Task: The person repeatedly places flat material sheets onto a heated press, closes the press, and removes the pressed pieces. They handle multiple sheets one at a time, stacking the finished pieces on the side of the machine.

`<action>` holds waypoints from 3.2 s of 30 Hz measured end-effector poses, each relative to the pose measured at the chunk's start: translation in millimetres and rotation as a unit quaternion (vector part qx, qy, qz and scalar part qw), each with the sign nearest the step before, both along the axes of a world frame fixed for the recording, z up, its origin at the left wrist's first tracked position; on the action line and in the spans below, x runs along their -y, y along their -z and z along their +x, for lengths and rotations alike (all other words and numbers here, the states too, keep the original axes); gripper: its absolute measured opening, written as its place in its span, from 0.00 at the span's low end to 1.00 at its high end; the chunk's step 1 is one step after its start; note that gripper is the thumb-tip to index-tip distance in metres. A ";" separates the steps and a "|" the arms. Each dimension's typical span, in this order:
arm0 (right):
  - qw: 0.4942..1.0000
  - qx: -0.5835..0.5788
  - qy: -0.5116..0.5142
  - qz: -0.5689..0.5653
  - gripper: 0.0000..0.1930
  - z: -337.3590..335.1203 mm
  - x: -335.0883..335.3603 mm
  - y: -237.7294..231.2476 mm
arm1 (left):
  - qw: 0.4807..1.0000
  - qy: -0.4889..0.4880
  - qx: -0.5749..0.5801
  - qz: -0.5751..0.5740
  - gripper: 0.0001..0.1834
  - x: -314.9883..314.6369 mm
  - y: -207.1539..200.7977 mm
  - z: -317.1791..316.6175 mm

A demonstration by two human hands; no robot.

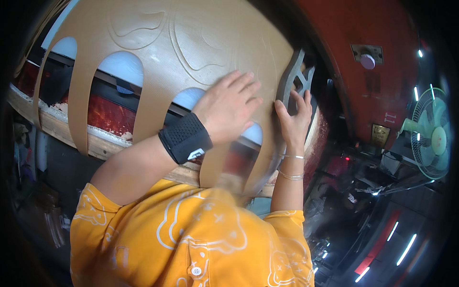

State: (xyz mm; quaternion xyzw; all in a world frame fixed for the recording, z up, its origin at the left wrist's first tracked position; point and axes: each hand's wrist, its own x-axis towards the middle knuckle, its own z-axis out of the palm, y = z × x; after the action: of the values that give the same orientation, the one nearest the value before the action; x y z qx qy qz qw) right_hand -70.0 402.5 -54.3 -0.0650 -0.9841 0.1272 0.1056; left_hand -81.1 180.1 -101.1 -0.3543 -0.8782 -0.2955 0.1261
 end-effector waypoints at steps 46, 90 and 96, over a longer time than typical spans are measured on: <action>0.949 -0.113 -0.051 -0.290 0.29 117.1 -15.7 13.2 | 0.931 0.051 0.315 0.176 0.31 -105.7 -19.5 -98.2; 0.936 -0.137 -0.044 -0.322 0.24 111.5 -16.9 16.3 | 0.977 -0.097 0.183 -0.052 0.36 -133.6 4.1 -304.3; 0.935 -0.126 -0.035 -0.331 0.20 112.1 -16.3 17.1 | 0.977 -0.097 0.182 -0.053 0.37 -133.2 3.0 -300.7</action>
State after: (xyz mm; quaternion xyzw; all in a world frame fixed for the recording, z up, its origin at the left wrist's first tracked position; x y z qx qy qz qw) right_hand 42.1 418.8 -71.3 -0.0455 -0.8666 0.4566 0.1963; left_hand -381.8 313.3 -104.1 -0.2144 -0.9308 -0.2947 -0.0263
